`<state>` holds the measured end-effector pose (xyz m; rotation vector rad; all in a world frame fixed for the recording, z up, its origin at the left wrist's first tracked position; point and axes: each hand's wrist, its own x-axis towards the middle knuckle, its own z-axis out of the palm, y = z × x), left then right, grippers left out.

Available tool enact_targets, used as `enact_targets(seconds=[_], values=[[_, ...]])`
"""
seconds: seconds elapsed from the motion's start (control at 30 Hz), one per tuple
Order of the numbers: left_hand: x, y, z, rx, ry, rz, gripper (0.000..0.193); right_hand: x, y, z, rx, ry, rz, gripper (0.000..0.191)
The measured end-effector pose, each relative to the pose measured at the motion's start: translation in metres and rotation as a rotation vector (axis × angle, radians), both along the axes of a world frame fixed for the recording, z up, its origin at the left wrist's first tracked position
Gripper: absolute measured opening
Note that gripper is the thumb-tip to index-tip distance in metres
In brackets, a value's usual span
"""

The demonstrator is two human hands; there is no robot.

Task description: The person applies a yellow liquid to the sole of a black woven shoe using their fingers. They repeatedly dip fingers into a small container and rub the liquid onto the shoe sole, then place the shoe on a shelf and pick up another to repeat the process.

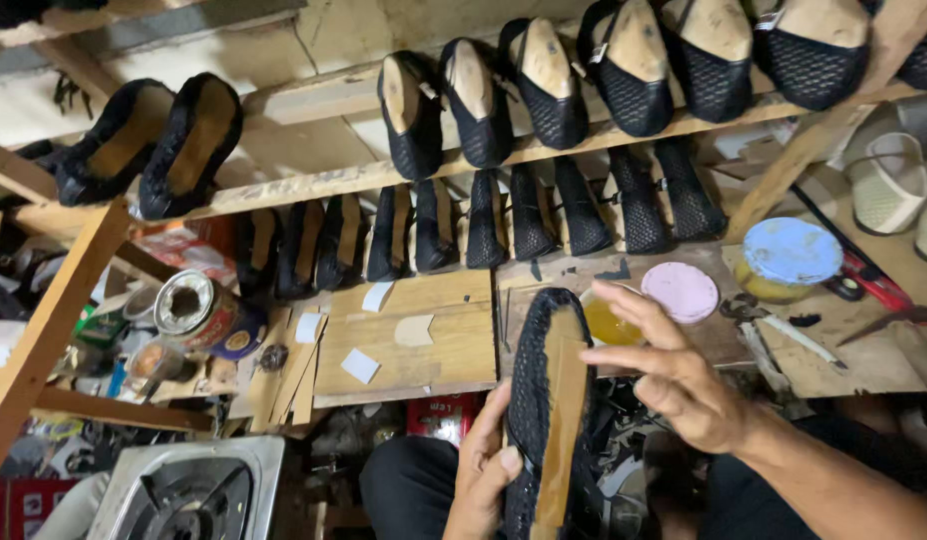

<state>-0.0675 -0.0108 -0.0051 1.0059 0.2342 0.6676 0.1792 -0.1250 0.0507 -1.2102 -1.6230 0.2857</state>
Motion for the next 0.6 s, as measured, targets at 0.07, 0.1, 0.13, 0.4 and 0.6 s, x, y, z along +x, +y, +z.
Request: enact_targets(seconds=[0.07, 0.1, 0.13, 0.4, 0.6], values=[[0.003, -0.003, -0.003, 0.015, -0.059, -0.029, 0.091, -0.009, 0.007, 0.012, -0.05, 0.007, -0.067, 0.061], [0.004, -0.004, -0.006, 0.019, -0.088, -0.039, 0.09, -0.012, 0.01, 0.016, -0.079, 0.012, -0.097, 0.062], [0.005, -0.005, -0.008, 0.032, -0.092, -0.039, 0.089, -0.019, 0.012, 0.017, -0.04, -0.058, -0.103, 0.059], [0.008, -0.003, -0.02, -0.022, -0.105, 0.075, 0.085, -0.017, 0.017, -0.009, 0.065, -0.384, -0.098, 0.029], [-0.005, 0.007, -0.021, -0.132, -0.086, 0.166, 0.085, 0.04, 0.045, -0.029, -0.325, -0.422, -0.535, 0.046]])
